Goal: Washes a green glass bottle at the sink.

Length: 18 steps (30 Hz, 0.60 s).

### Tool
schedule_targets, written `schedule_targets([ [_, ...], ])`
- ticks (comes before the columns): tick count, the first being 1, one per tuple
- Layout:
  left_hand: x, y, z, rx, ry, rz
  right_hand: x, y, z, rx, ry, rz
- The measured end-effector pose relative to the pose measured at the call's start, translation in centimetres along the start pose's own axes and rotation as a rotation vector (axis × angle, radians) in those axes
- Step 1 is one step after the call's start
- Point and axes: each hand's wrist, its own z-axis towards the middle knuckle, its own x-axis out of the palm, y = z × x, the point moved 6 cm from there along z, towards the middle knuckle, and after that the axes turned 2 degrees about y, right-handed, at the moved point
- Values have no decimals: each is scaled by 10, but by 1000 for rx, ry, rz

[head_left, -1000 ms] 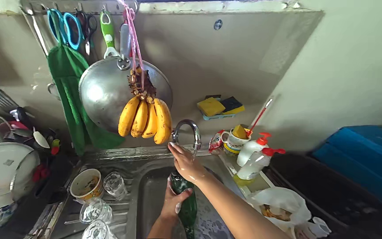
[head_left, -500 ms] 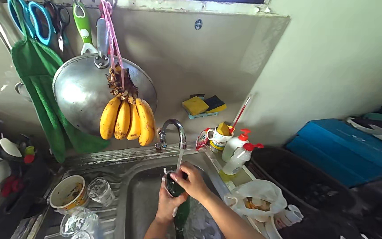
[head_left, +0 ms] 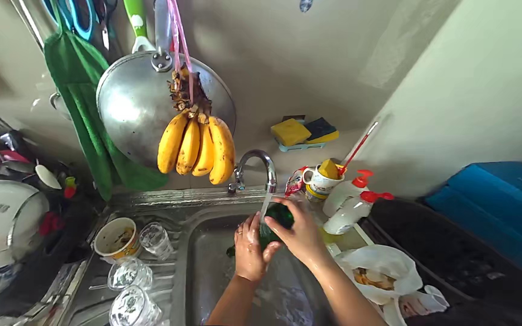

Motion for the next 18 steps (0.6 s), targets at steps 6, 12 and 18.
schedule_targets([
  [6,28,73,-34,-815,-151,-824,-34,13,-80,-225,-253,148],
  [12,33,60,-6,-1026,-31,-1258,11,-30,-188,-167,-66,349],
  [18,34,25,8,-755,145,-1019,55,-72,-180,377,475,500],
])
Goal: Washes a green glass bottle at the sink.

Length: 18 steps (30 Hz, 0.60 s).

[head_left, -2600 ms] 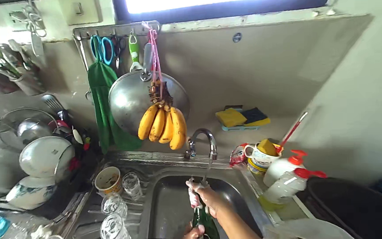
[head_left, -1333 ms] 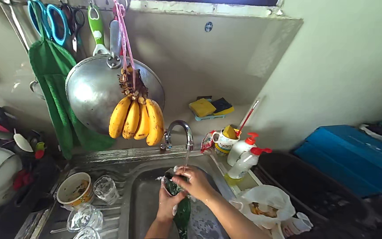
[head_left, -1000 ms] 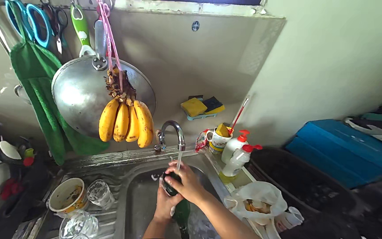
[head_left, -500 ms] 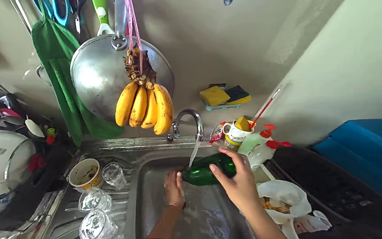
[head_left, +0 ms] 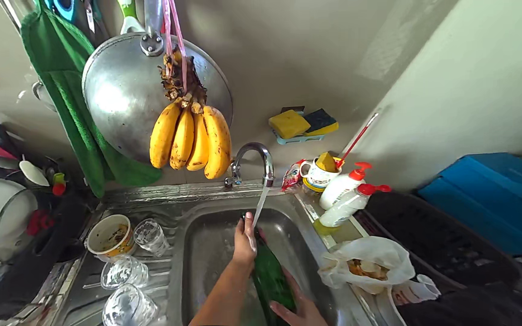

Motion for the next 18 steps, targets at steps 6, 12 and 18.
schedule_targets([
  [6,5,-21,-5,35,78,-5,26,-4,47,-157,-46,118],
  [12,13,-27,-10,-45,252,-73,40,-12,54,-179,-177,188],
  [18,14,-31,-5,-34,196,-52,39,-12,65,-190,-201,202],
])
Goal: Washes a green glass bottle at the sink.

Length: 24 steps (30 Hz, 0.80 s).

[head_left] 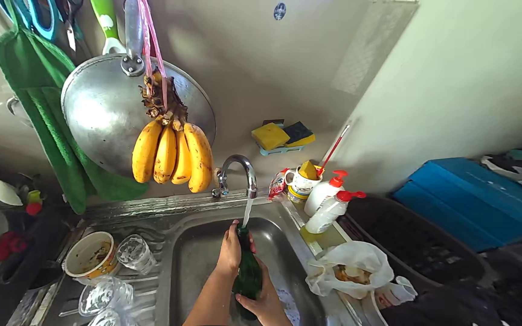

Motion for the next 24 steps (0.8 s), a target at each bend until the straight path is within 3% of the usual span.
schedule_targets([
  [2,-1,-7,-4,137,-106,97,1,0,1,-8,-22,1],
  [5,8,-26,-23,572,-243,340,-1,7,-1,-15,-93,-121],
  [7,12,-28,-27,676,-279,469,-3,13,-6,-16,-142,-218],
  [10,14,-39,-18,567,-237,881,-6,16,-14,27,-192,-244],
  [12,24,-55,-9,294,-88,1278,-10,15,-19,57,-239,-279],
  [14,33,-69,-5,99,40,1507,-15,12,-22,37,-262,-353],
  [16,32,-75,-5,95,63,1470,-18,13,-18,28,-239,-340],
  [19,12,-76,-5,133,-62,1096,-16,17,-11,62,-151,-164],
  [21,3,-78,-6,157,-108,997,-13,17,-9,58,-130,-129],
  [24,9,-86,-10,171,-5,1264,-10,15,-7,56,-142,-165],
])
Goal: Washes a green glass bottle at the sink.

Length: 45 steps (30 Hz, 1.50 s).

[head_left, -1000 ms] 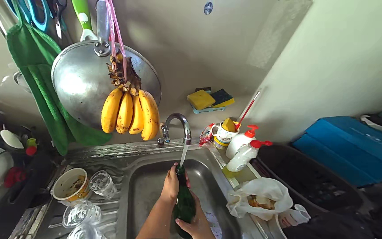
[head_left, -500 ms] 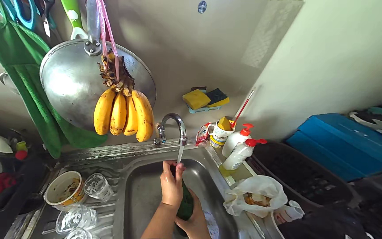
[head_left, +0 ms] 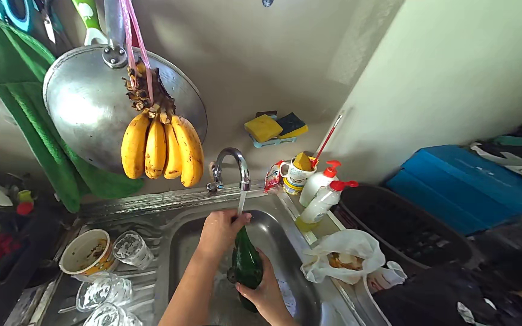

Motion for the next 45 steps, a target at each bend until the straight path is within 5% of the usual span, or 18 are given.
schedule_targets([
  [2,-2,-9,-2,9,91,165,0,0,0,-4,-38,-59],
  [8,-7,8,-4,-159,33,-148,-7,1,8,-86,-132,-235],
  [15,-11,-13,-3,127,-11,232,-9,-1,1,-116,-152,-296],
  [25,16,29,-8,111,19,-748,-4,5,6,-80,-57,-56],
  [28,54,28,-18,81,89,-721,5,9,11,-75,-28,-18],
  [32,56,23,-15,98,-60,-703,11,20,16,-78,9,-4],
  [36,56,21,-10,157,88,-692,15,17,26,-78,53,90],
  [39,71,50,-31,-20,184,-698,13,7,20,-10,59,179],
  [41,81,91,-41,-206,58,-764,12,20,31,18,40,337],
  [45,124,128,-95,-750,8,-1481,17,43,28,81,109,605],
])
